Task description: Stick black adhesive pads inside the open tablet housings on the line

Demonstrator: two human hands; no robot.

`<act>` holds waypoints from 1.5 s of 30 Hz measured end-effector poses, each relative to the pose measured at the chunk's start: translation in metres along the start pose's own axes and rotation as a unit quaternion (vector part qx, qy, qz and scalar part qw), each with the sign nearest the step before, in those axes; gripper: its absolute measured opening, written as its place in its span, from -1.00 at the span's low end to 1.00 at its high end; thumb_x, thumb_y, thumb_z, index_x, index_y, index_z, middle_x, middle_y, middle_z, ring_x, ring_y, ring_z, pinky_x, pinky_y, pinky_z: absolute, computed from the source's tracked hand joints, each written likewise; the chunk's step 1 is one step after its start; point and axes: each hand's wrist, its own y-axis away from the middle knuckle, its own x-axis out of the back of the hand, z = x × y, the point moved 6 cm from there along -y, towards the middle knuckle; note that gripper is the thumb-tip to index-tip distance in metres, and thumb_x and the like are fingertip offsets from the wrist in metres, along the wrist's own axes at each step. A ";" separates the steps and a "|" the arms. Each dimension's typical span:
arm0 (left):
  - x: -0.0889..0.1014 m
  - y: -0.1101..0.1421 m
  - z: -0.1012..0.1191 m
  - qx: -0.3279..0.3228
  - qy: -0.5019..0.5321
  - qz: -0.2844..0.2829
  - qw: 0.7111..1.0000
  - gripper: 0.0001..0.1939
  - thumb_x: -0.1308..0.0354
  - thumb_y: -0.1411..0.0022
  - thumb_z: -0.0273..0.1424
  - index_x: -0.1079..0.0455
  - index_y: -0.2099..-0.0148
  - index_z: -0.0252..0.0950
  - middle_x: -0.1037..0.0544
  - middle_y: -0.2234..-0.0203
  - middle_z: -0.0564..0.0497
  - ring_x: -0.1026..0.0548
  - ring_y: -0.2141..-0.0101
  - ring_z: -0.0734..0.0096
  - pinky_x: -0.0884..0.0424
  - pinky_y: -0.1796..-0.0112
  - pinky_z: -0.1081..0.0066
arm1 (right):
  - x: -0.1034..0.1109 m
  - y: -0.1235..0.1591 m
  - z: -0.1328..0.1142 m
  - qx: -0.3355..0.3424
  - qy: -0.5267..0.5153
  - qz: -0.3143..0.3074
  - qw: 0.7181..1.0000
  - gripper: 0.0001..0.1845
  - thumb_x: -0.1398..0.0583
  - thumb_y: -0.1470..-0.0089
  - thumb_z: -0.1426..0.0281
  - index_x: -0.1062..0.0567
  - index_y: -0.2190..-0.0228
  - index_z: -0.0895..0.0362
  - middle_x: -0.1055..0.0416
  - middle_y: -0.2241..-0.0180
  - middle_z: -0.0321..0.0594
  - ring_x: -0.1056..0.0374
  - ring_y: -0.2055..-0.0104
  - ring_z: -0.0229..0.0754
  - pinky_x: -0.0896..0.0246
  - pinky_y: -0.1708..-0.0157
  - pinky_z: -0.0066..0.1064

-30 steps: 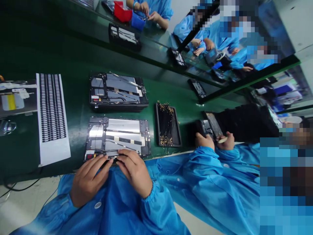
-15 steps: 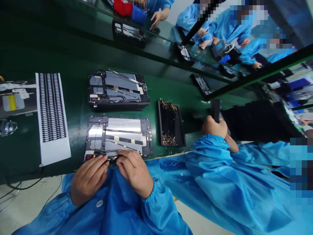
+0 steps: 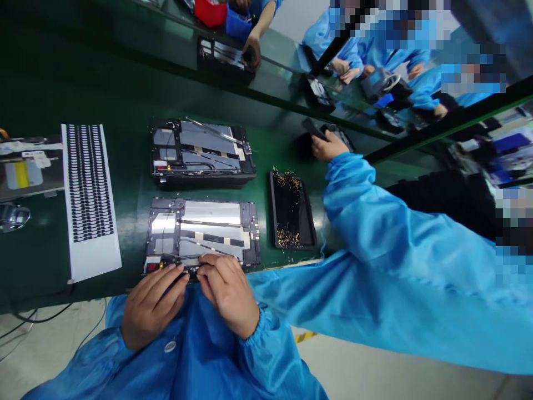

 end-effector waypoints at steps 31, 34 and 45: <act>-0.005 0.000 0.003 0.018 -0.018 -0.033 0.999 -0.65 -0.15 -0.32 -0.48 -0.44 -0.13 -0.32 -0.58 0.02 -0.13 -0.49 -0.05 0.21 -0.35 -0.12 0.23 | -0.014 0.012 -0.010 0.054 0.096 0.018 0.994 -0.74 -0.12 -0.28 0.55 -0.45 0.01 0.21 -0.52 0.04 0.02 -0.43 -0.05 -0.02 -0.44 -0.02 -0.15; 0.002 -0.002 0.008 0.026 -0.010 -0.041 0.999 -0.69 -0.12 -0.33 -0.48 -0.45 -0.10 -0.34 -0.58 0.01 -0.11 -0.49 -0.06 0.24 -0.35 -0.12 0.26 | -0.016 0.022 -0.021 0.099 0.146 0.020 0.984 -0.70 -0.13 -0.26 0.56 -0.44 -0.02 0.27 -0.48 -0.03 0.08 -0.39 -0.13 0.05 -0.41 -0.09 -0.09; 0.083 0.025 -0.120 0.264 -0.099 -0.048 0.958 -0.58 0.02 -0.38 -0.44 -0.23 -0.26 -0.25 -0.47 -0.14 -0.13 -0.39 -0.17 0.20 -0.21 -0.23 0.03 | -0.061 -0.118 -0.084 0.176 0.033 -0.175 0.968 -0.91 -0.18 -0.26 0.43 -0.50 0.21 0.16 -0.47 0.15 -0.05 -0.39 0.11 -0.04 -0.38 0.11 -0.21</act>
